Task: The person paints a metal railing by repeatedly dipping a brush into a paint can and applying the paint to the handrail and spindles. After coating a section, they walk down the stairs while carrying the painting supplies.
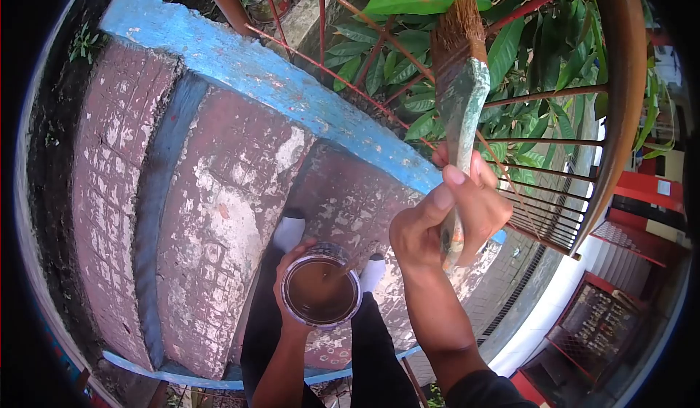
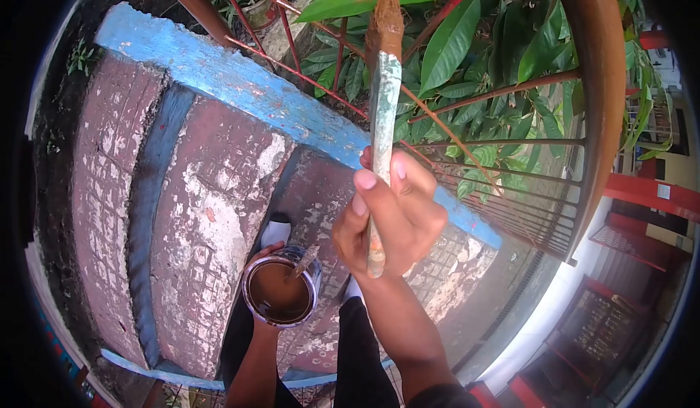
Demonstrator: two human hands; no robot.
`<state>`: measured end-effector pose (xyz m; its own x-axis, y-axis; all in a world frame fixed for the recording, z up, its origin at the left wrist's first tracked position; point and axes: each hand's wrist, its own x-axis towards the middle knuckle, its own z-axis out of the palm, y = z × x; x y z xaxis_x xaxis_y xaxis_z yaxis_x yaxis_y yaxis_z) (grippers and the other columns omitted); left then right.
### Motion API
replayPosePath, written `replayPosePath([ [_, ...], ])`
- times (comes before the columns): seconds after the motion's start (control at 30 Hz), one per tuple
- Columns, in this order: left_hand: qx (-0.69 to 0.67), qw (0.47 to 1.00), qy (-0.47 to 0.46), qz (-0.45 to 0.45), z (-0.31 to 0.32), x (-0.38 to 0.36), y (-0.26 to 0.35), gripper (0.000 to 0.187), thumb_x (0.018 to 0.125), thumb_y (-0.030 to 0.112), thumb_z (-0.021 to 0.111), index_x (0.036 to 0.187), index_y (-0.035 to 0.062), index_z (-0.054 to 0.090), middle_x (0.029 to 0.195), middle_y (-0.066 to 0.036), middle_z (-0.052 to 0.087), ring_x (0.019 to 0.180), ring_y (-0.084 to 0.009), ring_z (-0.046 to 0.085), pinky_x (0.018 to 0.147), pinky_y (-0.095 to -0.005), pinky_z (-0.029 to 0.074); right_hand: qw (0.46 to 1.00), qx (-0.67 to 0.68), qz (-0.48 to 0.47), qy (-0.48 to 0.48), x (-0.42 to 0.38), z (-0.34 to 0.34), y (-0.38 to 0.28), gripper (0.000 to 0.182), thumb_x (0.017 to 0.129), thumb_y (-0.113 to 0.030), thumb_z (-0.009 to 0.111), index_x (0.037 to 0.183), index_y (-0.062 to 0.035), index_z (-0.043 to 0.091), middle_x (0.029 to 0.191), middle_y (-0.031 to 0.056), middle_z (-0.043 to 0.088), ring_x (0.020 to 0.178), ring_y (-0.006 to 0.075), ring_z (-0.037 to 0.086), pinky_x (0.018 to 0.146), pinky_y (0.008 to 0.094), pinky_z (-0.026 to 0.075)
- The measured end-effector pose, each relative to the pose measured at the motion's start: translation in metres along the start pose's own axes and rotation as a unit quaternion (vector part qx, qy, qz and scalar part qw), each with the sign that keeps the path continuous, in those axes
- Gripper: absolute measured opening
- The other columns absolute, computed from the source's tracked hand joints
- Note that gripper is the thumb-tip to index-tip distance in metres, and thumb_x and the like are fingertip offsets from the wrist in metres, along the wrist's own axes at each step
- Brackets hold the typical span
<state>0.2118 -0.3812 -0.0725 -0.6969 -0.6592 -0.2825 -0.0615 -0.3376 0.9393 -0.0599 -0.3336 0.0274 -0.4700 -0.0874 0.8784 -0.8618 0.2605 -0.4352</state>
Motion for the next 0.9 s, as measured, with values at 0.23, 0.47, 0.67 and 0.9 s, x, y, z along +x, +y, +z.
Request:
replayPosePath([
  [0.23, -0.002, 1.000, -0.002, -0.014, -0.004, 0.000, 0.004, 0.074, 0.085, 0.005, 0.090, 0.149, 0.0011, 0.053, 0.152, -0.021, 0.061, 0.133, -0.0274, 0.065, 0.114, -0.0404, 0.055, 0.997, -0.078, 0.008, 0.003, 0.009, -0.026, 0.029, 0.017, 0.113, -0.008, 0.057, 0.124, 0.0058, 0.058, 0.115, 0.0163, 0.053, 0.098, 0.0309, 0.074, 0.083, 0.0397, 0.069],
  [0.47, -0.006, 1.000, -0.003, 0.020, -0.004, 0.002, 0.009, 0.076, 0.083, 0.005, 0.092, 0.148, 0.0000, 0.054, 0.151, -0.020, 0.062, 0.134, -0.0269, 0.065, 0.114, -0.0397, 0.054, 0.994, -0.101, 0.016, 0.026, 0.014, -0.031, 0.025, 0.018, 0.112, -0.008, 0.059, 0.123, 0.0059, 0.062, 0.115, 0.0185, 0.054, 0.095, 0.0336, 0.075, 0.083, 0.0390, 0.067],
  [0.67, 0.012, 0.999, 0.002, 0.035, -0.006, 0.001, 0.010, 0.081, 0.080, 0.006, 0.094, 0.149, 0.0007, 0.053, 0.151, -0.020, 0.062, 0.132, -0.0265, 0.066, 0.114, -0.0398, 0.054, 0.990, -0.137, 0.007, 0.044, 0.021, -0.037, 0.024, 0.016, 0.113, -0.006, 0.055, 0.122, 0.0068, 0.057, 0.113, 0.0176, 0.054, 0.094, 0.0317, 0.075, 0.084, 0.0376, 0.066],
  [0.9, 0.033, 0.998, -0.001, 0.046, -0.009, 0.001, 0.013, 0.083, 0.079, 0.006, 0.095, 0.150, 0.0013, 0.053, 0.151, -0.020, 0.062, 0.131, -0.0264, 0.067, 0.114, -0.0396, 0.054, 1.000, 0.011, 0.000, 0.023, 0.033, -0.026, 0.018, 0.023, 0.115, -0.018, 0.058, 0.124, 0.0029, 0.058, 0.111, 0.0147, 0.056, 0.093, 0.0283, 0.073, 0.076, 0.0371, 0.068],
])
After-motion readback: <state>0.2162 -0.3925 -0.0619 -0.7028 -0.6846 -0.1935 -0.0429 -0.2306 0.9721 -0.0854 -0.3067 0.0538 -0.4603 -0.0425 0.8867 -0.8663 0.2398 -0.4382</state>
